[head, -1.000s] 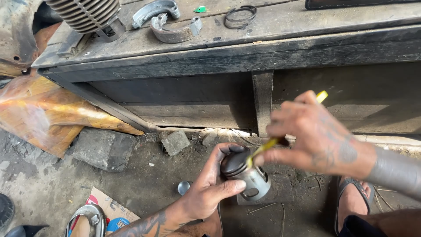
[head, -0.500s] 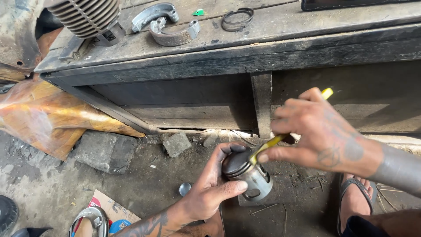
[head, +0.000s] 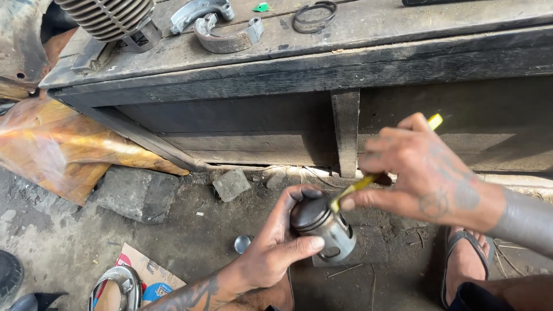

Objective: The person is cleaning a motorcycle piston by scrubbing it with a small brush to remove carbon deposits and dirt.

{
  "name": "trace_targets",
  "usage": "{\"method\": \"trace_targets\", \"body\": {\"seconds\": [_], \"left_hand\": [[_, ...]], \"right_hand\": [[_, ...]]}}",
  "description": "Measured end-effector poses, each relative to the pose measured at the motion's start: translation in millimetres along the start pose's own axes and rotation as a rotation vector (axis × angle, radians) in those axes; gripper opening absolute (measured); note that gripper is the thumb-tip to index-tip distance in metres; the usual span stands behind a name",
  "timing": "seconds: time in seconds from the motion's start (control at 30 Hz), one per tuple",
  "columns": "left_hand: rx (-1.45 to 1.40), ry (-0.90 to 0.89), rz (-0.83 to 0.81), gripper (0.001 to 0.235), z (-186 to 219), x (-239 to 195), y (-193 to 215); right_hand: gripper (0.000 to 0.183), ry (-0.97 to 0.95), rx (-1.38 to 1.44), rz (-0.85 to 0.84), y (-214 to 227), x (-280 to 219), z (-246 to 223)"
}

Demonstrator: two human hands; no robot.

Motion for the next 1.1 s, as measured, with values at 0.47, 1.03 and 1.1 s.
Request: {"method": "trace_targets", "body": {"seconds": [0.47,1.03,1.1], "left_hand": [[-0.021,0.022,0.017,0.062,-6,-2,5],[-0.127,0.217,0.100,0.065,-17,-3,8],[-0.115,0.089,0.089,0.060,-12,1,12]], "right_hand": [[0.058,0.136,0.043,0.049,5,5,-30],[0.060,0.252,0.142,0.093,17,5,-45],[0.059,0.181,0.031,0.141,17,13,-23]]}}
Point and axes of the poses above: each hand's wrist, its own x-axis towards the middle knuckle, its own y-axis out of the back of the hand, z = x × y, the point moved 6 cm from there along x, towards the middle knuckle, and after that the axes turned 7 degrees about z, right-handed, at the moved point
